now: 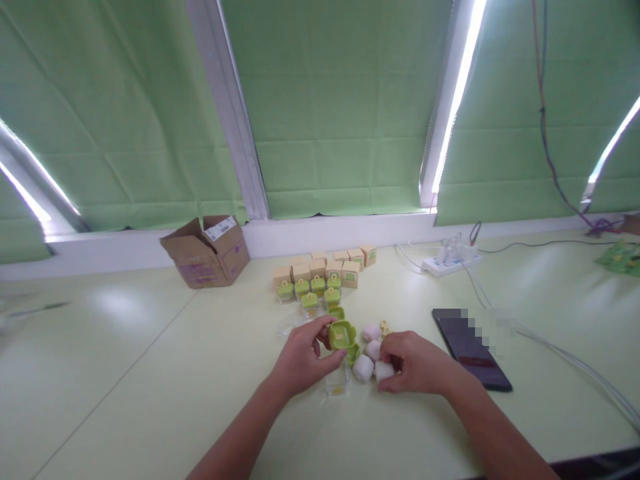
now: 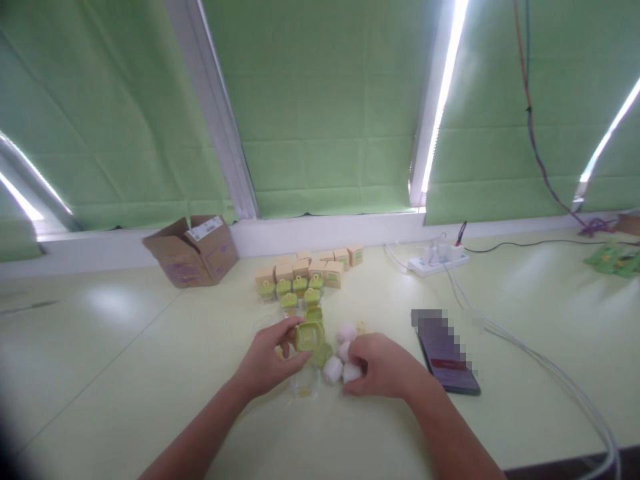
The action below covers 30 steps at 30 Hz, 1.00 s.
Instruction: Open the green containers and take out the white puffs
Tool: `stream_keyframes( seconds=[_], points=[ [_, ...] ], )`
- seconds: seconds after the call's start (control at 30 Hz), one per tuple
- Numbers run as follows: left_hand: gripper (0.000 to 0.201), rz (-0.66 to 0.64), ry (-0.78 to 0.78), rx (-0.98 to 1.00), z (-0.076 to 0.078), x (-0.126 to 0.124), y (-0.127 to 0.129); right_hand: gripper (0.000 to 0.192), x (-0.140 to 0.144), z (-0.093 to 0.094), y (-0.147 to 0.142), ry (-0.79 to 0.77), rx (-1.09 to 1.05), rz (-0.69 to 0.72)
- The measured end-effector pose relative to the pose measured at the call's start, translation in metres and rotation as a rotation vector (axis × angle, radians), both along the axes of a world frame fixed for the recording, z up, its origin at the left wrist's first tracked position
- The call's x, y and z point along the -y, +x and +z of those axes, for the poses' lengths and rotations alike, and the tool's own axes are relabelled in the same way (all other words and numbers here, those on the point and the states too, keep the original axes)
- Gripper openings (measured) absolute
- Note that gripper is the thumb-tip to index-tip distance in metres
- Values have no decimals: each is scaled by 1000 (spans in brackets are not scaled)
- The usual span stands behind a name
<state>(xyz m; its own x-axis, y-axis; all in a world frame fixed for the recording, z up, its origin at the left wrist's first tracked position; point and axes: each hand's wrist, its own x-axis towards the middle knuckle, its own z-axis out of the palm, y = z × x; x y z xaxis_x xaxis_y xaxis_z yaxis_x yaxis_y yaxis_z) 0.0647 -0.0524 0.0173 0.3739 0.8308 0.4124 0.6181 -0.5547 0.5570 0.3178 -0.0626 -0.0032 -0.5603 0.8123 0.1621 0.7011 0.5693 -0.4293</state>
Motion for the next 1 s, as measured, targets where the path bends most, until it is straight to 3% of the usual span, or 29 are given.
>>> stream_keyframes(
  seconds=[0.33,0.53,0.7,1.0],
  points=[
    [45,4,14,-1,0,0,0,37,-2,-3,1,80,-51,35],
    [45,-7,-1,0,0,-1,0,19,-2,1,0,236,-157,64],
    [45,-1,12,-10,0,-1,1,23,-5,-1,-4,311,-165,47],
    [45,-14,13,-16,0,0,2,27,-5,29,-12,365,-93,82]
  ],
)
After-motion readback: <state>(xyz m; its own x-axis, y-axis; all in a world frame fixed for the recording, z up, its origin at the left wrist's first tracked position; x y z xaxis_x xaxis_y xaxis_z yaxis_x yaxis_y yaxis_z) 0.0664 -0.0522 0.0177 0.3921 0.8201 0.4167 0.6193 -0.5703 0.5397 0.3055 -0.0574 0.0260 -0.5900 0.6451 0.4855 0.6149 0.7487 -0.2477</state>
